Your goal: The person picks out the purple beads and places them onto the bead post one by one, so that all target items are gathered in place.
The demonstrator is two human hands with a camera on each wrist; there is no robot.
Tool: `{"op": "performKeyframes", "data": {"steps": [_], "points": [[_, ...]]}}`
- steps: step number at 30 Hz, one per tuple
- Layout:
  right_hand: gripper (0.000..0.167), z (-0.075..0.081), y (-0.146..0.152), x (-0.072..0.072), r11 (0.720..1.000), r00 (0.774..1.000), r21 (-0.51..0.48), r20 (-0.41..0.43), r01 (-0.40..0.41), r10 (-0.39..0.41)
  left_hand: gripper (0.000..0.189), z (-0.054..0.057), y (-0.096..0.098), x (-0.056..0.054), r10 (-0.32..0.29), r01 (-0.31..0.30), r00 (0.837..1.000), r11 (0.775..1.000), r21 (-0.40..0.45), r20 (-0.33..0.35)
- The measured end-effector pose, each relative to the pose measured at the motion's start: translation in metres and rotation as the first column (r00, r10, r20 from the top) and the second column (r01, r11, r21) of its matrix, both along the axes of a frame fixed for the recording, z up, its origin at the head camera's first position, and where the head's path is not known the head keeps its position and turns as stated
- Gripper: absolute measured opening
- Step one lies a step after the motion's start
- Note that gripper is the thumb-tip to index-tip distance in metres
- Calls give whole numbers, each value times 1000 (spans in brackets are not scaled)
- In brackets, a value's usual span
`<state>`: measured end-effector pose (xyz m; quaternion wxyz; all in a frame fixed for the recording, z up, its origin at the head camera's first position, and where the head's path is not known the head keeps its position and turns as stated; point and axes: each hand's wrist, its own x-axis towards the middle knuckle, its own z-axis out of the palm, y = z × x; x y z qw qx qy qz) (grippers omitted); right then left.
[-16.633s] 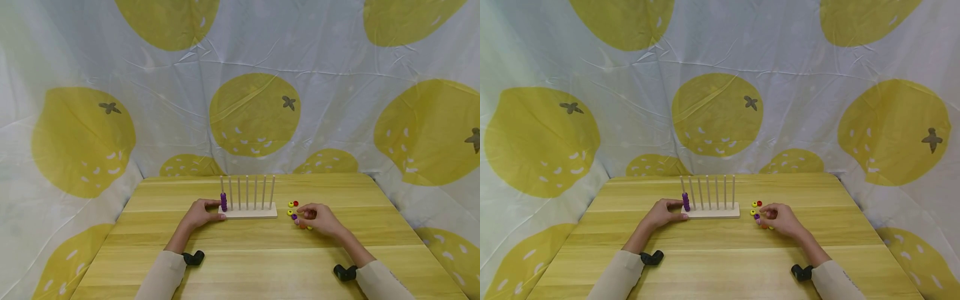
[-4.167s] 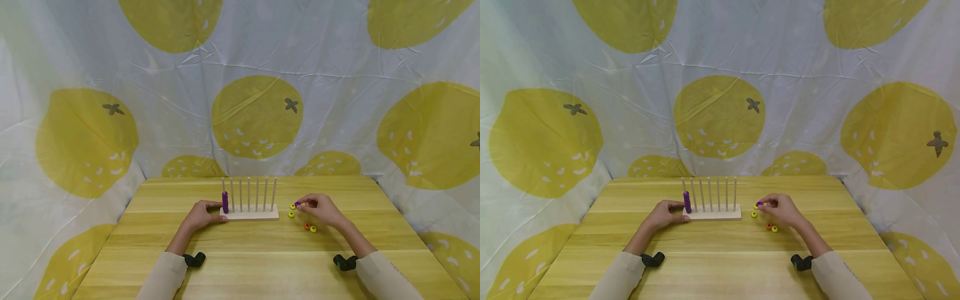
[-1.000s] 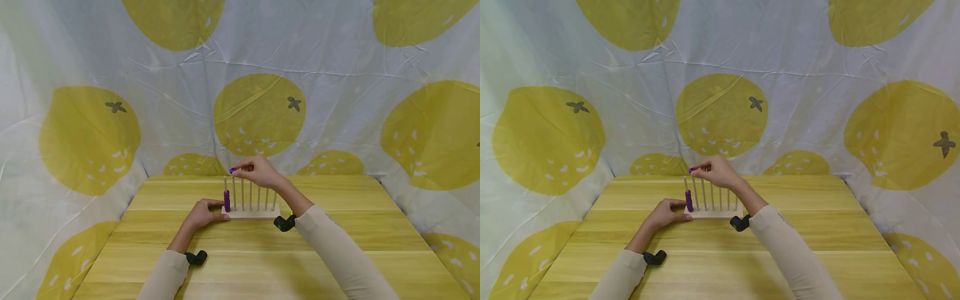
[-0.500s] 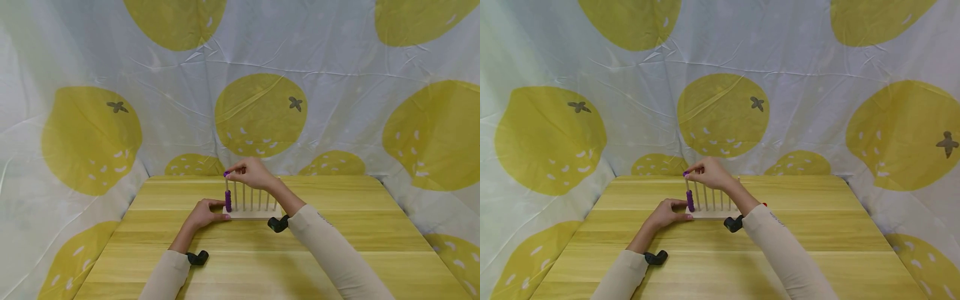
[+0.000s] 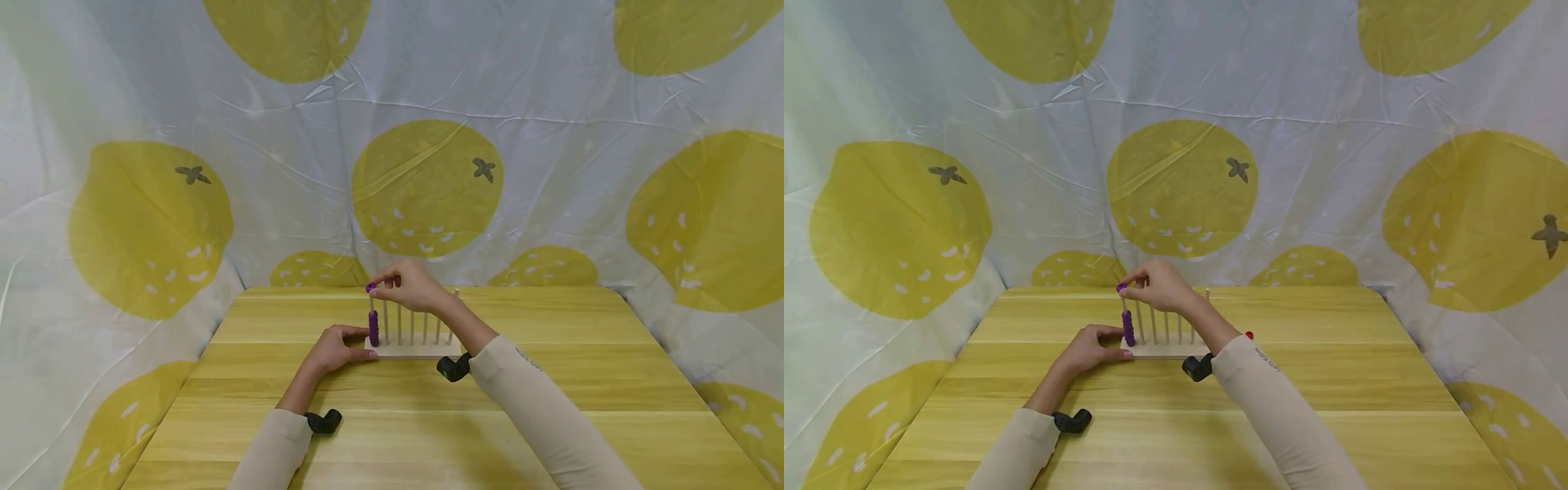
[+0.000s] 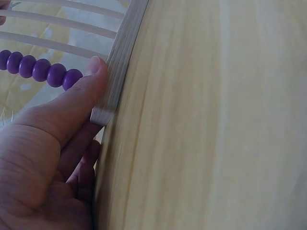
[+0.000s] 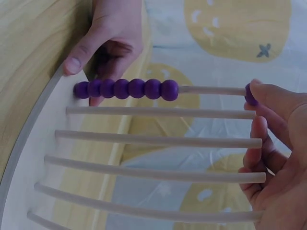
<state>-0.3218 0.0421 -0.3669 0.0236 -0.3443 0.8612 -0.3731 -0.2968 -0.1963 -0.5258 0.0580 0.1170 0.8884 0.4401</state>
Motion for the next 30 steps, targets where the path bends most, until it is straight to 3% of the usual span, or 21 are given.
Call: {"op": "performKeyframes", "data": {"steps": [15, 30], "points": [[33, -2, 6, -3, 1000, 1000, -12, 6, 11, -11, 55, 1, 0, 2, 10, -10, 1000, 1000, 16, 5], [26, 0, 42, 1, 996, 996, -41, 1, 85, -85, 56, 2, 2, 3, 26, -26, 1000, 1000, 8, 11]]}}
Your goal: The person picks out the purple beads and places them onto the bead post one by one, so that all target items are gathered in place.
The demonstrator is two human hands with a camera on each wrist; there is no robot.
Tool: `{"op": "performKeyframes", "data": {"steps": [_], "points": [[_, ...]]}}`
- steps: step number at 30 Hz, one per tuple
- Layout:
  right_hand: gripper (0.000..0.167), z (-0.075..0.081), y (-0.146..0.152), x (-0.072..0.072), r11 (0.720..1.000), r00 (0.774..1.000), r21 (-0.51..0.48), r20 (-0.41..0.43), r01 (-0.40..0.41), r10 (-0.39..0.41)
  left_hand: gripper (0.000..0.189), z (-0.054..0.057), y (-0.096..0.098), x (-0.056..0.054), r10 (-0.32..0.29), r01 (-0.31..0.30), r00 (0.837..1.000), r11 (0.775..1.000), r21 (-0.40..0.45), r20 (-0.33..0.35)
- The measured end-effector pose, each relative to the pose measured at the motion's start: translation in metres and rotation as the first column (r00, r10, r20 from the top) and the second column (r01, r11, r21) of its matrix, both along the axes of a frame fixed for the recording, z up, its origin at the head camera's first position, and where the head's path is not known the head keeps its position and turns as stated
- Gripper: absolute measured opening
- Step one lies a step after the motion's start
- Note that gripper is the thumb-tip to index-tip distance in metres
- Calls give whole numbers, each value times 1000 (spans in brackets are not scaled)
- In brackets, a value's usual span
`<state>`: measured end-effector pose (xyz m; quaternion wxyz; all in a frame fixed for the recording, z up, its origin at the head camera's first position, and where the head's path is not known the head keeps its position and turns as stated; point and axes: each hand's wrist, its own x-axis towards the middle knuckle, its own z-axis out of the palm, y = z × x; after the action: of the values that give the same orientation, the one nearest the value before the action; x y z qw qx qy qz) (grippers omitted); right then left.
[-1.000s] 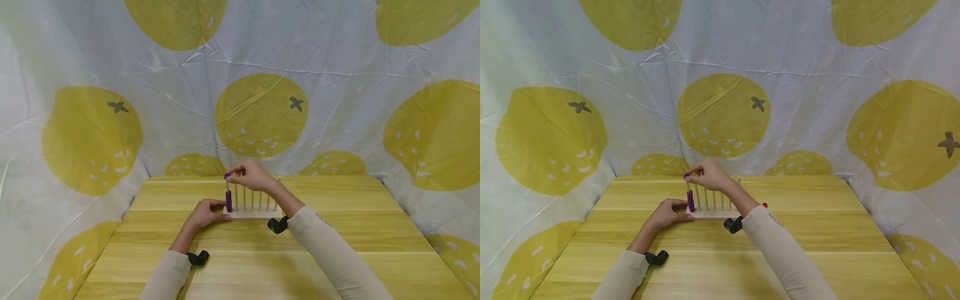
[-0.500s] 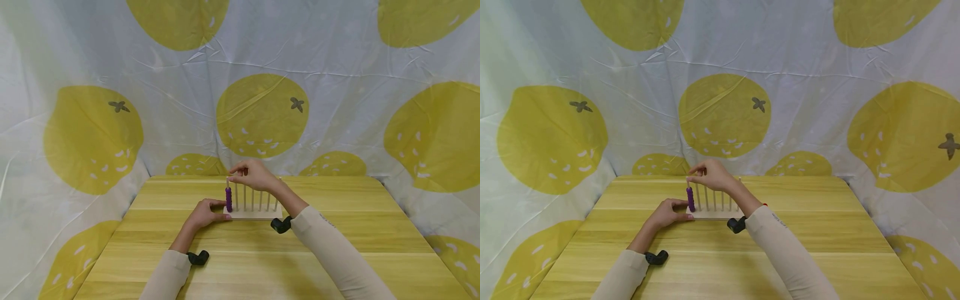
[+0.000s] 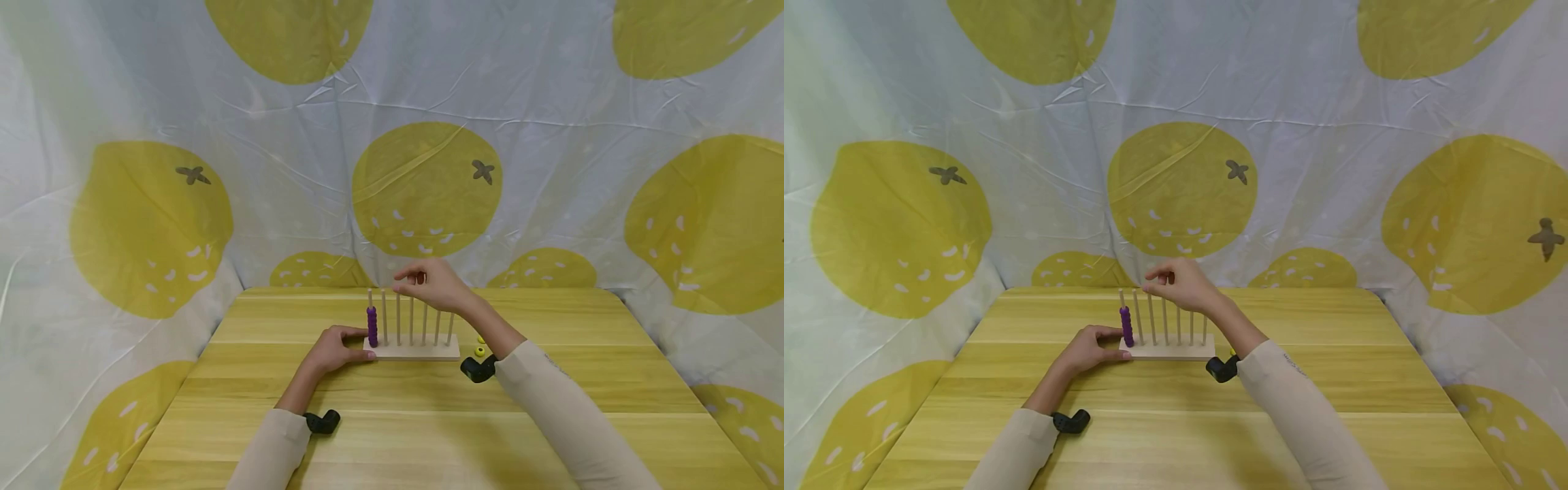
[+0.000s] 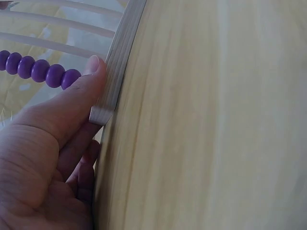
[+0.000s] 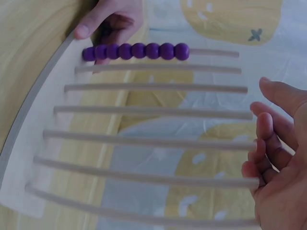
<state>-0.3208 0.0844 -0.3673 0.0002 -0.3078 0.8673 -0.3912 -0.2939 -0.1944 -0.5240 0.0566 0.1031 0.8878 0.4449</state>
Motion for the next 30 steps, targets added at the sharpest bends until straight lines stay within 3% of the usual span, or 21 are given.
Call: {"op": "performKeyframes", "data": {"steps": [14, 20, 25, 30], "points": [[28, -5, 70, 7, 988, 991, -86, -15, 131, -133, 66, 2, -2, 0, 0, 0, 1000, 1000, -14, 2], [28, -14, 102, 8, 981, 984, -69, 6, 179, -179, 69, 4, -7, 1, -1, 1, 1000, 1000, -25, 14], [29, -24, 133, 8, 979, 979, -30, 24, 202, -202, 70, 12, -14, 2, -25, 25, 1000, 997, -71, 8], [31, -30, 165, 10, 977, 977, 10, -28, 211, -211, 69, 28, -30, -2, -88, 82, 996, 984, -160, -32]]}}
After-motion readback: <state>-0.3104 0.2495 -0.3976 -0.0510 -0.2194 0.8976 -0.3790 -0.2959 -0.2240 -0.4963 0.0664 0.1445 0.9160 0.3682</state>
